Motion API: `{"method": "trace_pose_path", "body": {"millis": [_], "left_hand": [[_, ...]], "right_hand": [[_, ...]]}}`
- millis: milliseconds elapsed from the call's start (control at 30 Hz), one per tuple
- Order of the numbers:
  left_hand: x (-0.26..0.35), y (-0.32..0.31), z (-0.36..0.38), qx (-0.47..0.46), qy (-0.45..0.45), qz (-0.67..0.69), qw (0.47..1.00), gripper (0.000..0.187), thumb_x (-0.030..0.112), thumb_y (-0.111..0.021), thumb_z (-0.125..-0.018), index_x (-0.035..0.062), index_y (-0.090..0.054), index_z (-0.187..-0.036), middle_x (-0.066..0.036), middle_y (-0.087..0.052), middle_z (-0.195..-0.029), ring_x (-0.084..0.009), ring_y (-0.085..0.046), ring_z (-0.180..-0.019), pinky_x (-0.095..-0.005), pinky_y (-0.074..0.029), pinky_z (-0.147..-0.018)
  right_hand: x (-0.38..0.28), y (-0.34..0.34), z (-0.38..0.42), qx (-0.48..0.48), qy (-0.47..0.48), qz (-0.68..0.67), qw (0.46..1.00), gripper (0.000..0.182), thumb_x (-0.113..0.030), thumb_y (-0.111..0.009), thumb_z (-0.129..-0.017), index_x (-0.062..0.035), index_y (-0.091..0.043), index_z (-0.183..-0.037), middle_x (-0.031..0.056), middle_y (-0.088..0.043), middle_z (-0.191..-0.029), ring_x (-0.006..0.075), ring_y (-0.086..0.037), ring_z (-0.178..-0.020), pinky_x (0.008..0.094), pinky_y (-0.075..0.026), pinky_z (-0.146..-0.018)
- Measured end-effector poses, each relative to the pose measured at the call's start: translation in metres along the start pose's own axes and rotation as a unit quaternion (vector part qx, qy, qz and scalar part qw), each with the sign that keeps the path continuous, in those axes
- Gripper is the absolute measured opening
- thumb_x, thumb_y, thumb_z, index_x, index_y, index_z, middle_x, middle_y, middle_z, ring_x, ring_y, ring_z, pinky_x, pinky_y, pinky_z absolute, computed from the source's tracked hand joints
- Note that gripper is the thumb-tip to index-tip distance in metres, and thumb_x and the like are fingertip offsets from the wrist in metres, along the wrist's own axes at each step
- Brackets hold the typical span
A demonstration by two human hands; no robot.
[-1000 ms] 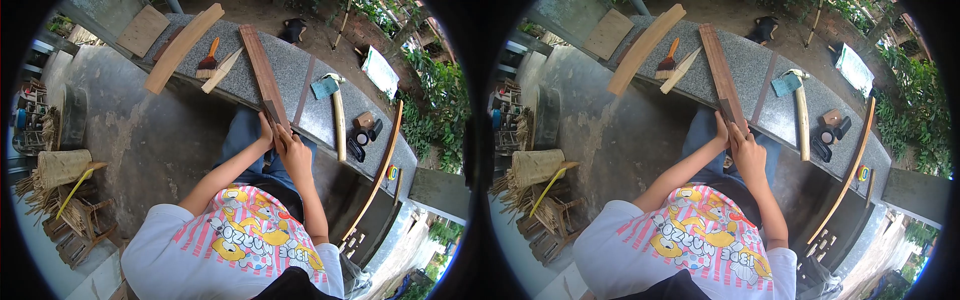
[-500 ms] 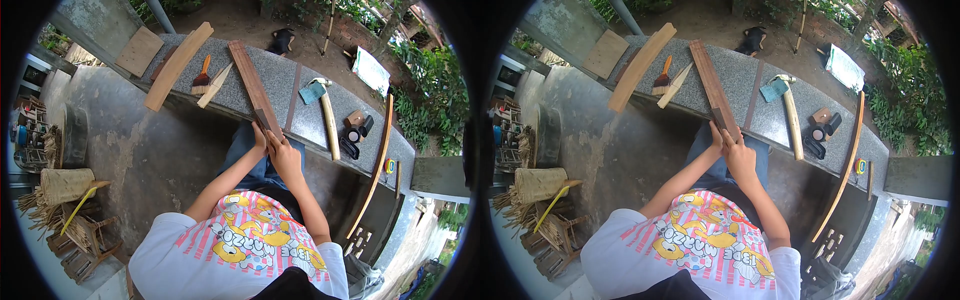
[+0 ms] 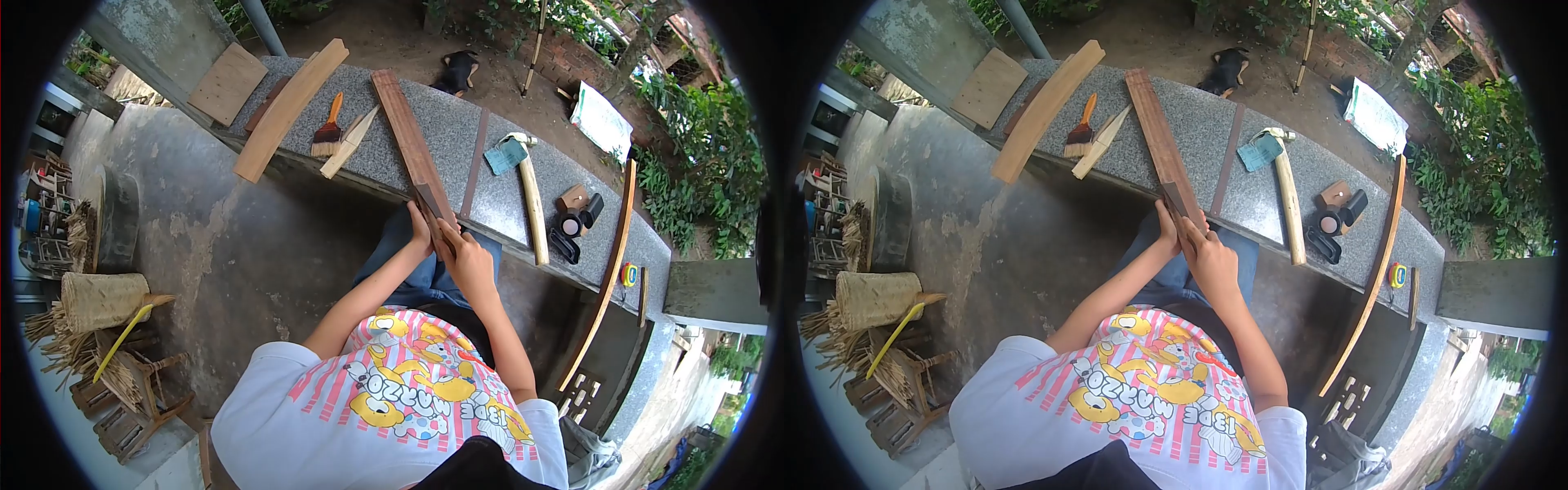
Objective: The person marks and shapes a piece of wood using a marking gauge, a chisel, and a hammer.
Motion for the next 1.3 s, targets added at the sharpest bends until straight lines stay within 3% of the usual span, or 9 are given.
{"method": "trace_pose_path", "body": {"millis": [567, 833, 933, 1033, 1100, 1133, 1200, 1233, 1300], "left_hand": [[-0.002, 0.004, 0.000, -0.011, 0.010, -0.006, 1.000, 0.103, 0.083, 0.004, -0.083, 0.0023, -0.059, -0.096, -0.013, -0.062, -0.084, -0.0286, -0.064, -0.081, -0.0421, -0.054, -0.077], [-0.009, 0.018, -0.017, -0.019, 0.006, 0.056, 0.998, 0.101, 0.084, -0.005, -0.083, -0.0009, -0.057, -0.101, -0.017, -0.062, -0.082, -0.0318, -0.064, -0.073, -0.0424, -0.055, -0.069], [-0.012, 0.015, -0.020, 0.000, -0.003, 0.076, 0.997, 0.099, 0.082, -0.005, -0.085, 0.0003, -0.057, -0.104, -0.017, -0.062, -0.083, -0.0317, -0.065, -0.074, -0.0428, -0.055, -0.071], [-0.010, 0.015, -0.018, 0.056, -0.018, 0.062, 0.996, 0.098, 0.082, -0.005, -0.086, 0.0015, -0.057, -0.108, -0.017, -0.063, -0.084, -0.0318, -0.065, -0.075, -0.0438, -0.056, -0.073], [-0.007, 0.019, -0.016, 0.069, -0.021, 0.038, 0.997, 0.098, 0.082, -0.005, -0.086, 0.0021, -0.057, -0.110, -0.016, -0.063, -0.085, -0.0321, -0.066, -0.075, -0.0444, -0.056, -0.074], [-0.002, 0.025, -0.010, 0.025, 0.011, 0.031, 0.999, 0.101, 0.084, -0.004, -0.085, 0.0014, -0.058, -0.110, -0.017, -0.064, -0.086, -0.0320, -0.066, -0.076, -0.0448, -0.056, -0.075], [0.011, 0.035, 0.003, -0.020, 0.049, 0.019, 0.998, 0.104, 0.085, -0.003, -0.084, 0.0007, -0.059, -0.109, -0.017, -0.065, -0.088, -0.0319, -0.067, -0.077, -0.0452, -0.056, -0.076], [0.019, 0.040, 0.011, -0.003, 0.066, 0.001, 0.998, 0.105, 0.085, -0.003, -0.084, -0.0008, -0.059, -0.105, -0.017, -0.064, -0.085, -0.0320, -0.066, -0.077, -0.0460, -0.055, -0.077], [0.038, 0.058, 0.024, 0.013, 0.098, -0.029, 0.995, 0.106, 0.085, -0.002, -0.083, -0.0021, -0.059, -0.100, -0.018, -0.062, -0.082, -0.0319, -0.064, -0.076, -0.0464, -0.054, -0.077]], "right_hand": [[0.000, 0.000, 0.002, -0.008, -0.012, -0.019, 1.000, 0.042, -0.030, -0.061, -0.094, -0.0207, -0.058, -0.134, 0.0156, -0.066, -0.085, 0.0348, -0.067, -0.072, 0.0435, -0.054, -0.060], [0.014, 0.000, 0.001, 0.025, 0.043, -0.036, 0.998, 0.042, -0.027, -0.063, -0.092, -0.0226, -0.059, -0.133, 0.0157, -0.066, -0.083, 0.0328, -0.068, -0.066, 0.0423, -0.054, -0.055], [0.024, 0.006, -0.003, -0.019, 0.025, -0.102, 0.994, 0.043, -0.022, -0.063, -0.093, -0.0157, -0.058, -0.134, 0.0181, -0.068, -0.092, 0.0366, -0.066, -0.077, 0.0429, -0.052, -0.062], [0.040, 0.005, -0.001, 0.038, 0.096, -0.203, 0.974, 0.041, -0.019, -0.063, -0.094, -0.0110, -0.059, -0.134, 0.0143, -0.069, -0.084, 0.0276, -0.066, -0.064, 0.0367, -0.050, -0.057], [0.036, 0.027, 0.007, -0.006, 0.006, -0.305, 0.952, 0.040, -0.017, -0.063, -0.095, -0.0085, -0.059, -0.134, 0.0061, -0.060, -0.066, 0.0121, -0.053, -0.049, 0.0296, -0.043, -0.049], [0.038, 0.034, 0.013, -0.002, 0.003, -0.307, 0.952, 0.040, -0.017, -0.063, -0.095, -0.0085, -0.059, -0.134, 0.0061, -0.060, -0.066, 0.0121, -0.053, -0.049, 0.0296, -0.043, -0.049], [0.038, 0.051, 0.026, -0.022, -0.088, -0.314, 0.945, 0.041, -0.019, -0.065, -0.094, -0.0106, -0.060, -0.134, 0.0155, -0.070, -0.086, 0.0173, -0.065, -0.069, 0.0333, -0.052, -0.067], [0.033, 0.068, 0.032, -0.066, -0.168, -0.334, 0.925, 0.040, -0.019, -0.065, -0.095, -0.0094, -0.060, -0.134, 0.0071, -0.064, -0.073, 0.0085, -0.049, -0.053, 0.0294, -0.045, -0.053], [0.046, 0.066, 0.046, -0.041, -0.176, -0.345, 0.921, 0.040, -0.019, -0.064, -0.095, -0.0095, -0.060, -0.134, 0.0042, -0.059, -0.068, 0.0071, -0.045, -0.049, 0.0285, -0.041, -0.049]]}}
Point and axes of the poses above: each hand's wrist, its own z-axis away from the middle knuckle, its own y-axis out of the back of the hand, x = y × z, the point moved 1 cm from there along -z, towards the middle knuckle
